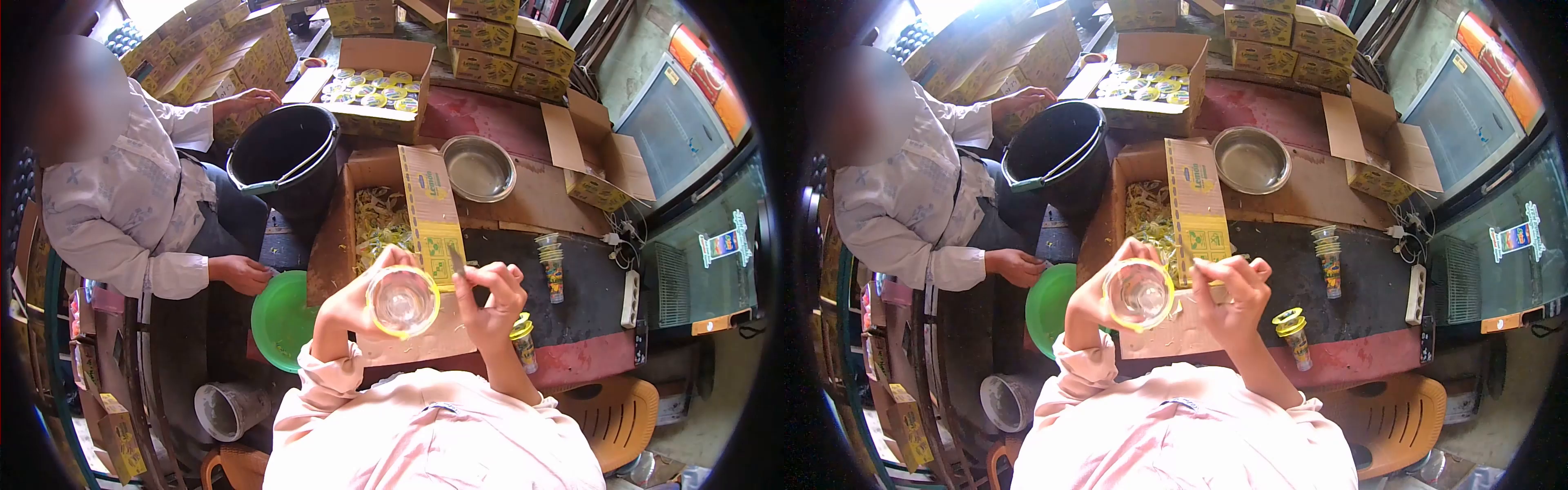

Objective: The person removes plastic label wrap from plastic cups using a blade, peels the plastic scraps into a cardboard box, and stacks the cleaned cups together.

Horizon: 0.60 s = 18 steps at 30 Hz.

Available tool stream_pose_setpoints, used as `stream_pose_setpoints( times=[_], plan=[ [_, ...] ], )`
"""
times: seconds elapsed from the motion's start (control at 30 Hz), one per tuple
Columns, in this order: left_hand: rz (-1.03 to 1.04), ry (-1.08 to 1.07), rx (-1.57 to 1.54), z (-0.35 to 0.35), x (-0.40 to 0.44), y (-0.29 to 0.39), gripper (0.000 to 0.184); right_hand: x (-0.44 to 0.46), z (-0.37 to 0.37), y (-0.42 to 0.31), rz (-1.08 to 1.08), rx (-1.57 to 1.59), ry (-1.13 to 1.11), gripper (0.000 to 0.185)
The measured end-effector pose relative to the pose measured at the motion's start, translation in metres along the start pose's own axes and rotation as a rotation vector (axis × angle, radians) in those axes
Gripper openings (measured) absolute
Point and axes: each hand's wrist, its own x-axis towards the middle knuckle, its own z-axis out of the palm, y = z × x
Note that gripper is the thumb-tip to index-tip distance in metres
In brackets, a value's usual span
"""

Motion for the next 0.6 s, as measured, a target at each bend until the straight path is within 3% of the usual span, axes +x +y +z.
stream_pose_setpoints(
  times=[0.07,0.13,0.17,0.2,0.27,0.33,0.47,0.6],
  plan=[
    [0.070,0.145,0.298,-0.001,-0.004,-0.001,0.077,-0.008,-0.005,0.009,0.099,-0.022,-0.117,0.009],
    [0.088,0.287,0.345,0.007,-0.006,0.000,0.074,-0.027,-0.008,0.030,0.172,-0.011,-0.282,0.007],
    [0.065,0.338,0.341,0.009,-0.008,-0.001,0.073,-0.047,-0.009,0.049,0.293,0.085,-0.414,0.008],
    [0.040,0.391,0.335,0.011,-0.009,-0.002,0.073,-0.062,-0.014,0.055,0.547,0.214,-0.509,0.007],
    [0.085,0.427,0.384,0.008,-0.011,-0.010,0.067,-0.086,-0.021,0.065,0.738,0.236,-0.652,0.012],
    [0.058,0.463,0.262,0.011,-0.013,-0.016,0.059,-0.105,-0.021,0.075,0.571,0.047,-0.740,0.015],
    [0.163,0.542,0.090,0.027,-0.011,-0.015,0.064,-0.121,-0.017,0.086,0.368,-0.180,-0.851,0.022],
    [0.146,0.529,0.136,0.032,-0.016,-0.011,0.068,-0.112,-0.016,0.075,0.157,-0.322,-0.719,0.024]
  ],
)
